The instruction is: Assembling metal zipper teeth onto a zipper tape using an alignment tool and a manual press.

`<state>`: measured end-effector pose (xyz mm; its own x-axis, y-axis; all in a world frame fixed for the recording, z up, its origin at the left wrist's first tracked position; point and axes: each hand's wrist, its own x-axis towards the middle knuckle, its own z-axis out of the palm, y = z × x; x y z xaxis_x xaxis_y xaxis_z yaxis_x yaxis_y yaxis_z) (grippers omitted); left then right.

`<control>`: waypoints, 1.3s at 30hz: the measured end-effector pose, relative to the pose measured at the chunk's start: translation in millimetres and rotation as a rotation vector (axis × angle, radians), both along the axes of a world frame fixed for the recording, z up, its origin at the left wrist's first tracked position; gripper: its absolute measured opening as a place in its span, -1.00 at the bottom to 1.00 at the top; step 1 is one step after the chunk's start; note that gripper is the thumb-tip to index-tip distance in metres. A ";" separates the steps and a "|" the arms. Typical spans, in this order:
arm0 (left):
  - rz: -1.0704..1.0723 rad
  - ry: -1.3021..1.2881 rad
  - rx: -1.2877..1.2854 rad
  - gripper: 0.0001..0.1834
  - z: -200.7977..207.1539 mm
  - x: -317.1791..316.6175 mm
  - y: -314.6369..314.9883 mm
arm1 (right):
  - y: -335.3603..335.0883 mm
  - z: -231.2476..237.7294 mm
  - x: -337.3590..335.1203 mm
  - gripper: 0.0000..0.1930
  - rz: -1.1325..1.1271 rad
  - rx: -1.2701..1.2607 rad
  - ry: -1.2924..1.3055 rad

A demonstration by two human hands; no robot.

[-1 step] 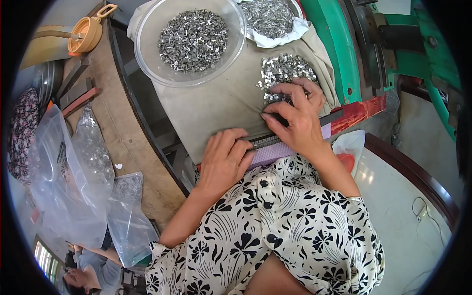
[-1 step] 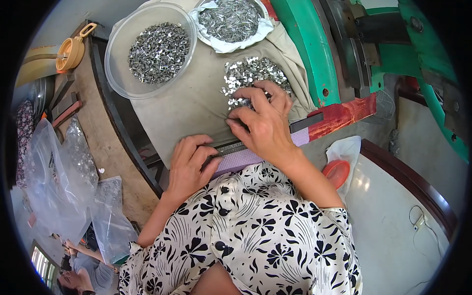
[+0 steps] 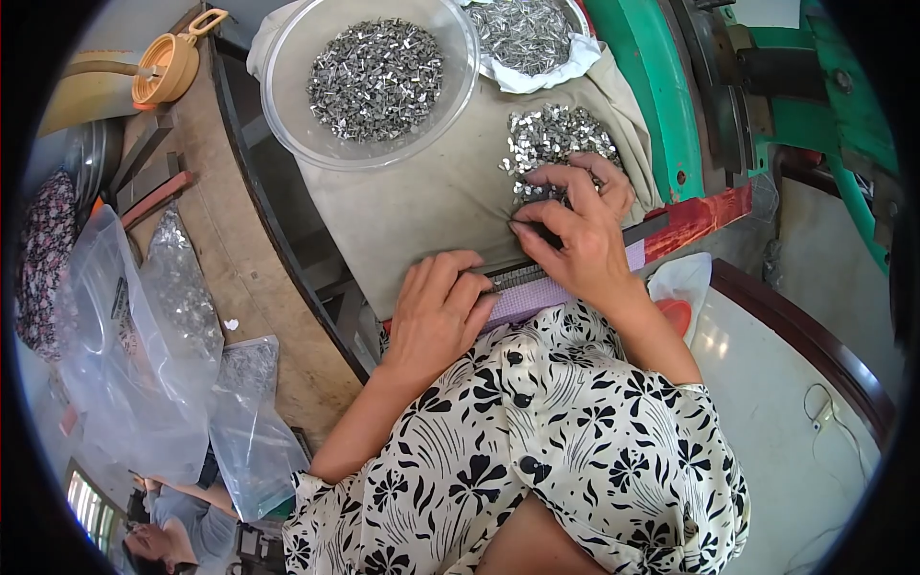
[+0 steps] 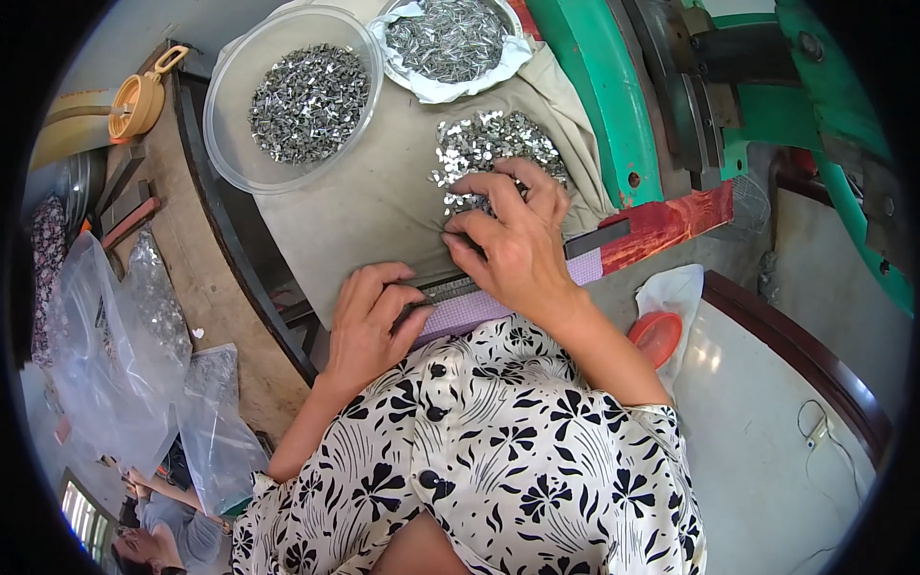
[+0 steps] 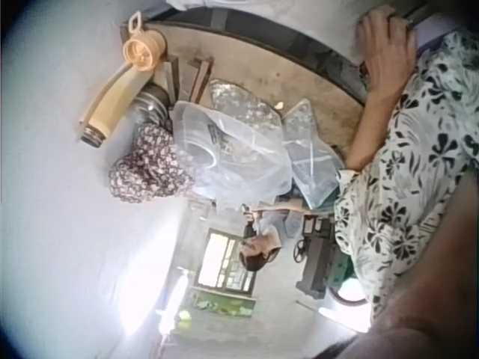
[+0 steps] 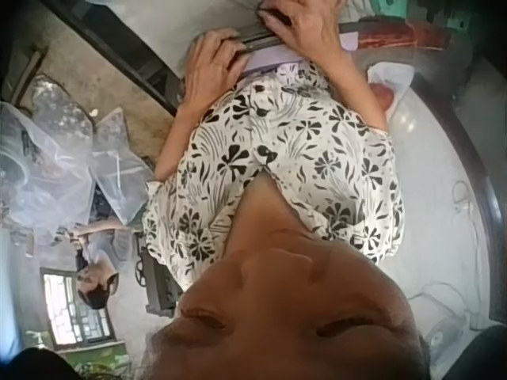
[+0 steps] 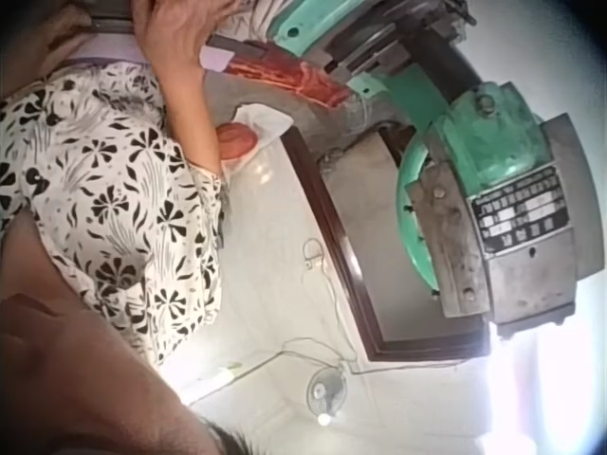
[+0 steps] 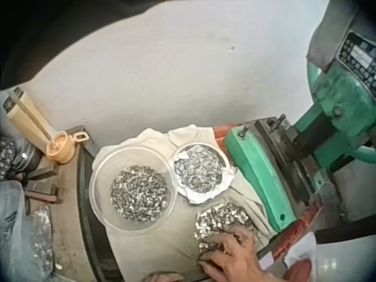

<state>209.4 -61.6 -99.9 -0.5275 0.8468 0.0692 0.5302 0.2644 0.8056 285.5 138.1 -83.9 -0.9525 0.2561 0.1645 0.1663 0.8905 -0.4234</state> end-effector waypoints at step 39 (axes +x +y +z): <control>0.026 0.009 -0.010 -0.79 -1.5 3.5 6.2 | -7.9 -8.8 34.0 -0.79 0.064 -0.065 0.138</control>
<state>212.9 -55.4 -101.4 -0.5484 0.8336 0.0657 0.5303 0.2860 0.7981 319.5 130.2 -92.7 -0.9368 0.2099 0.2798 0.0464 0.8674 -0.4954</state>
